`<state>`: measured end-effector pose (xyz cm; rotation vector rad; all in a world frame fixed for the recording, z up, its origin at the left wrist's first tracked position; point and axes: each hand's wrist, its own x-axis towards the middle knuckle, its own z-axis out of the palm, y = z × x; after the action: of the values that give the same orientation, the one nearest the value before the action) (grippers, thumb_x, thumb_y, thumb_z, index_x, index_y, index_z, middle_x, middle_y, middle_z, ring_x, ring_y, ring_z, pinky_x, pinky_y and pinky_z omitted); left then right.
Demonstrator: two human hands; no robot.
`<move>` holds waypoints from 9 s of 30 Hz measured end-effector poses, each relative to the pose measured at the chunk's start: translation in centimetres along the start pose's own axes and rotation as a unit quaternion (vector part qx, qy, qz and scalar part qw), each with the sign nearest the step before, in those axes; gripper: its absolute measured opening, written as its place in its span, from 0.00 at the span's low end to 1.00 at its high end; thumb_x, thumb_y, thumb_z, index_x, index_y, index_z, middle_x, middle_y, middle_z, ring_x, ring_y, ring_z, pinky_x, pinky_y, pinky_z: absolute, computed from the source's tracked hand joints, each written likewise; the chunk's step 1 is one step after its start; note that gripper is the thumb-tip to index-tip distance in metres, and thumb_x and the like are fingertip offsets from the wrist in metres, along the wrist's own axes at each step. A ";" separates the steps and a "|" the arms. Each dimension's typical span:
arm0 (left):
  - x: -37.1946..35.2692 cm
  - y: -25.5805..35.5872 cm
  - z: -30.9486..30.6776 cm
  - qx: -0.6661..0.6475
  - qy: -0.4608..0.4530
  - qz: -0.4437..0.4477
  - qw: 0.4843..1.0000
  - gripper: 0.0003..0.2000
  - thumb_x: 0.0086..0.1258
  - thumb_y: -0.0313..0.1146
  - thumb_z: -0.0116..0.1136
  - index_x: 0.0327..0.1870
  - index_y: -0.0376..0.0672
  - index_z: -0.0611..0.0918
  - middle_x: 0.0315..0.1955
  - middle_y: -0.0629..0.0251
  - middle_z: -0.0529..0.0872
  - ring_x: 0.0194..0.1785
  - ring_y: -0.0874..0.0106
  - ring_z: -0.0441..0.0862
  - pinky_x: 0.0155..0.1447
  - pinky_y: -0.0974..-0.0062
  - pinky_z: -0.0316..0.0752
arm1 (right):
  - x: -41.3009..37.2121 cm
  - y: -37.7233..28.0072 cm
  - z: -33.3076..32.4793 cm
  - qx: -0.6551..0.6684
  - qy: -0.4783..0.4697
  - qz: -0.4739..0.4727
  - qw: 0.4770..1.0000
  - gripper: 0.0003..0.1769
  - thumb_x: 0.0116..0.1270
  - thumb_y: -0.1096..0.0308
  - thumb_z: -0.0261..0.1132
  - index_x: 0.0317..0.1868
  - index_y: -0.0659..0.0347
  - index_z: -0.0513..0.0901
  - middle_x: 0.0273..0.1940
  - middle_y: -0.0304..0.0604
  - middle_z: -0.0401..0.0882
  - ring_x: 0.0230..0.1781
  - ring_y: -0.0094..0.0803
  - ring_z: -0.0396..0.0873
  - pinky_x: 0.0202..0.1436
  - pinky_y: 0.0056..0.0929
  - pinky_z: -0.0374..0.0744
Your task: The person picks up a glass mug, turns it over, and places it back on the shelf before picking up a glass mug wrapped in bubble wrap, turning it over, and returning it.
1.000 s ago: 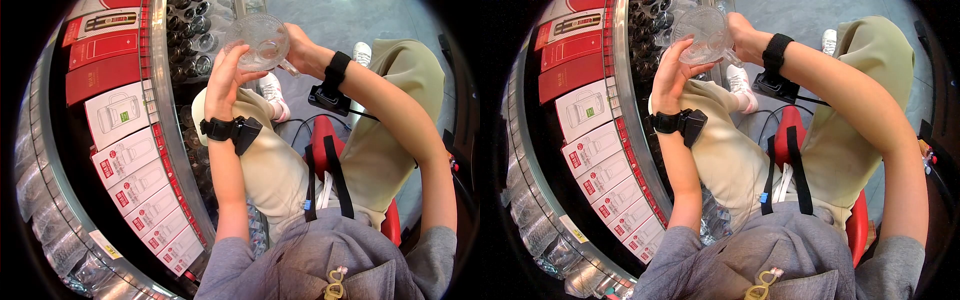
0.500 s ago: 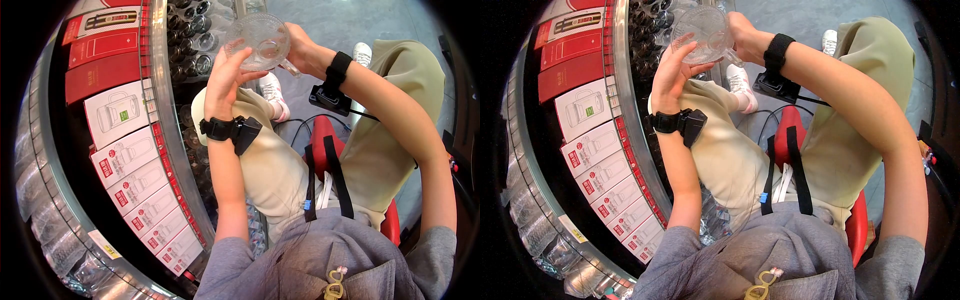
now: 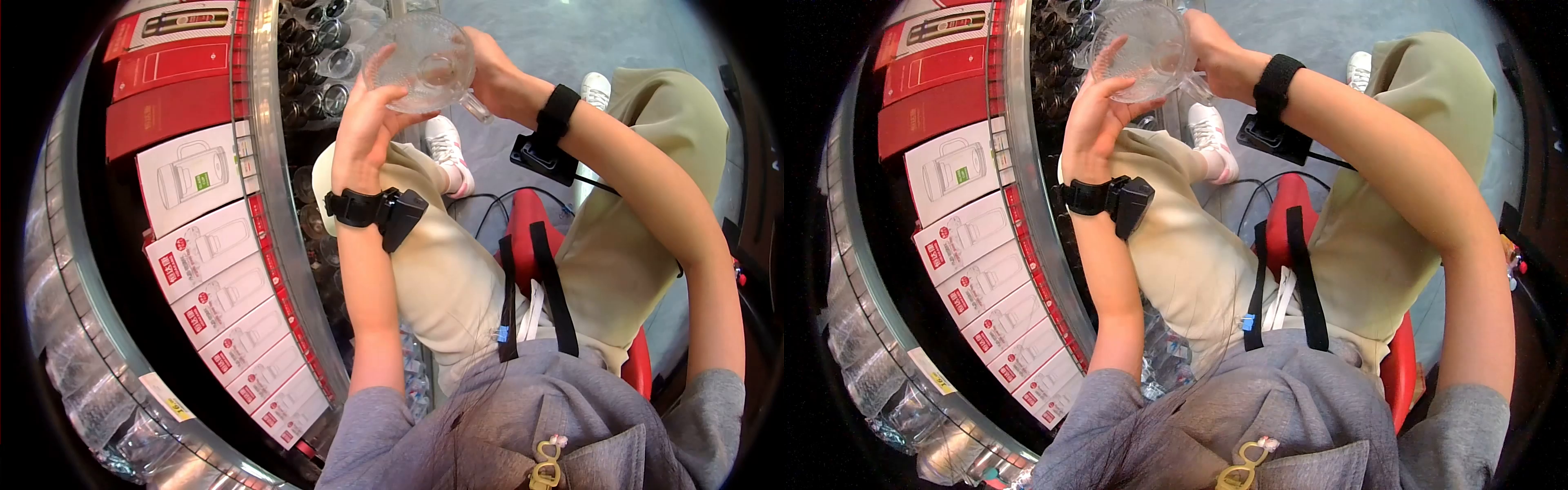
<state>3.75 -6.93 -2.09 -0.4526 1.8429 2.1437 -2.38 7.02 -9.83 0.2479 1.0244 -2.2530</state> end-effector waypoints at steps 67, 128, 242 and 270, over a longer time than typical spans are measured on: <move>1.2 -0.6 -0.8 -0.042 -0.014 0.117 0.992 0.37 0.55 0.53 0.63 0.61 0.42 0.62 0.47 0.58 0.73 0.55 0.65 0.71 0.57 0.65 0.68 | -3.5 -2.6 -0.9 0.180 -0.103 0.154 0.966 0.24 0.65 0.57 0.58 0.14 0.48 0.57 0.13 0.26 0.52 0.18 0.18 0.61 0.26 0.19 0.63; 2.4 -0.9 1.9 0.065 -0.061 -0.040 0.995 0.33 0.67 0.58 0.35 0.61 0.37 0.62 0.52 0.51 0.74 0.50 0.58 0.78 0.46 0.60 0.81 | -3.7 -2.6 -2.4 0.141 0.173 0.171 0.960 0.11 0.63 0.63 0.51 0.27 0.57 0.61 0.17 0.31 0.57 0.16 0.20 0.61 0.14 0.12 0.62; 2.1 -1.1 1.2 0.151 -0.006 -0.061 0.987 0.31 0.67 0.58 0.32 0.58 0.38 0.67 0.46 0.56 0.79 0.44 0.64 0.82 0.43 0.65 0.81 | -4.0 -1.4 -1.8 0.102 0.211 0.177 0.956 0.13 0.63 0.60 0.54 0.27 0.57 0.64 0.22 0.36 0.65 0.19 0.24 0.68 0.17 0.16 0.68; 2.1 -1.2 1.0 0.157 -0.010 -0.056 0.986 0.33 0.67 0.58 0.30 0.58 0.37 0.66 0.45 0.53 0.80 0.41 0.61 0.83 0.42 0.67 0.82 | -4.1 -1.4 -1.4 0.093 0.224 0.168 0.955 0.13 0.63 0.60 0.55 0.26 0.57 0.64 0.22 0.37 0.65 0.19 0.23 0.68 0.18 0.15 0.67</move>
<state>2.29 -5.74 -3.85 -0.4478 2.0438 1.7388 -0.21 10.71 -8.20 0.9769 0.9029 -2.0171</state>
